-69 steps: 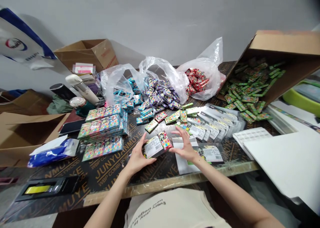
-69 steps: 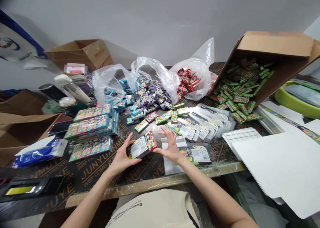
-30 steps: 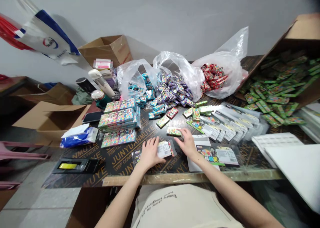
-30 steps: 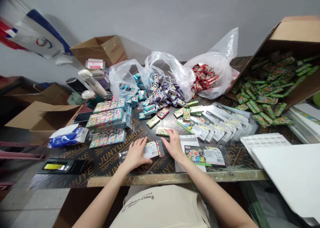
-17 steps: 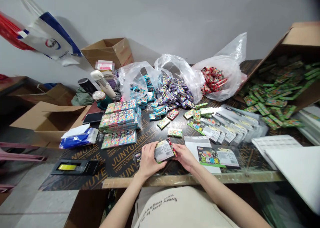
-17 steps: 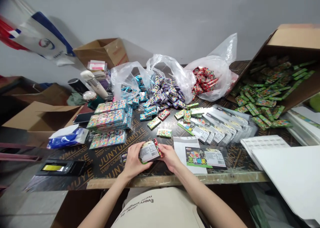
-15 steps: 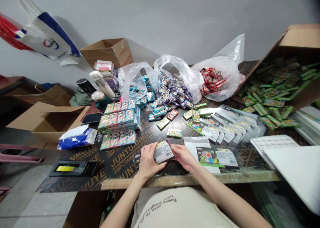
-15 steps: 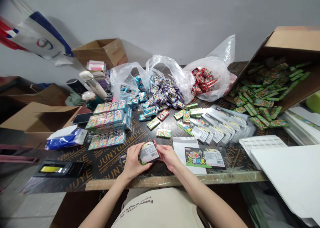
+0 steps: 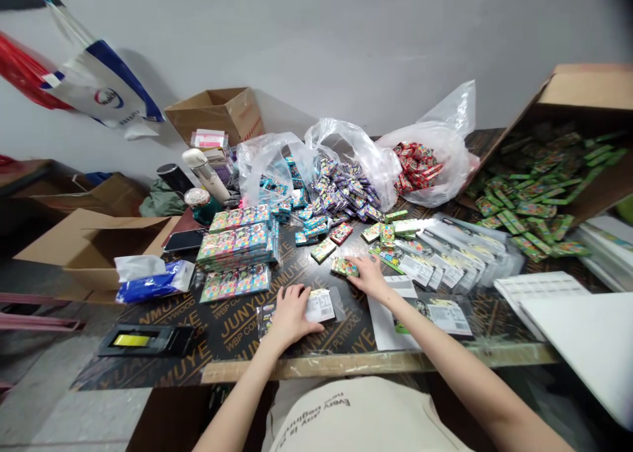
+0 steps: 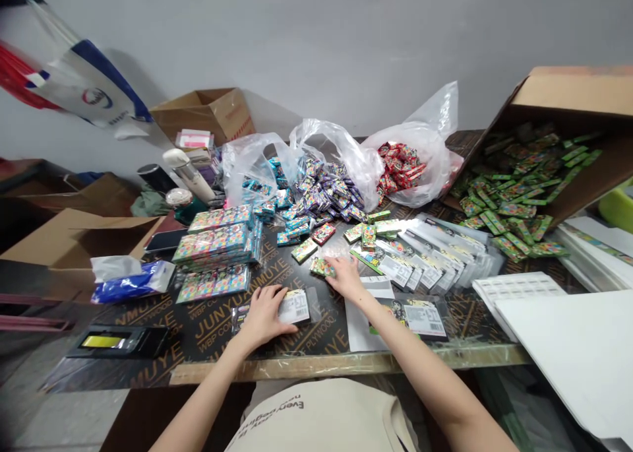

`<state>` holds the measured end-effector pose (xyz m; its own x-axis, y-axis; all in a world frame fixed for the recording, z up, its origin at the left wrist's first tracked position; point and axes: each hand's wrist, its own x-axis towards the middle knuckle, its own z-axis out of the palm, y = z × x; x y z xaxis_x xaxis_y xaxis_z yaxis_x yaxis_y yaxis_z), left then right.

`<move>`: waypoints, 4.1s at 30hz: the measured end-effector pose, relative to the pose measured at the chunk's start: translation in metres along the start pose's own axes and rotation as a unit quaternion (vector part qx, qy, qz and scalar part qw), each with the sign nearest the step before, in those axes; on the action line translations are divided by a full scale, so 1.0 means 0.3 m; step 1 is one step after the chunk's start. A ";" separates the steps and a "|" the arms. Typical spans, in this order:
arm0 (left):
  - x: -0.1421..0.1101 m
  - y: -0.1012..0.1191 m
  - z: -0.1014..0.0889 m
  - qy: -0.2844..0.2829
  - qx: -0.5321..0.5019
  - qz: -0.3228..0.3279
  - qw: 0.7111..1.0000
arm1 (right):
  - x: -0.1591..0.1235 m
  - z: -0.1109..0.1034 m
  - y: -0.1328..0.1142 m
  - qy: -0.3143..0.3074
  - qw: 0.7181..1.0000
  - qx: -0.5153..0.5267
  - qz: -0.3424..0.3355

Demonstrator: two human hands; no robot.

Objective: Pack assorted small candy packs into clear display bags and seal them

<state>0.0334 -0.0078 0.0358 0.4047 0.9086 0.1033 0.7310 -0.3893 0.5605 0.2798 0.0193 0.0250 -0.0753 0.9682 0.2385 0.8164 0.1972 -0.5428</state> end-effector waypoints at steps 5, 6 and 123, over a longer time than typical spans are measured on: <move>0.067 0.087 0.035 0.063 -0.412 -0.183 0.890 | -0.065 0.000 -0.153 0.050 0.991 0.125 -0.027; 0.079 0.104 0.036 0.044 -0.462 -0.197 0.863 | -0.084 -0.010 -0.185 0.039 0.988 0.143 -0.039; 0.190 0.228 -0.104 0.014 -0.184 0.092 0.979 | -0.073 -0.075 0.230 -0.127 0.989 -0.038 0.070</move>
<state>0.0892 0.0220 0.1058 0.4927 0.8335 0.2499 0.3981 -0.4712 0.7870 0.3507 0.0081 0.0003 -0.0915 0.9946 -0.0490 0.8694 0.0558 -0.4910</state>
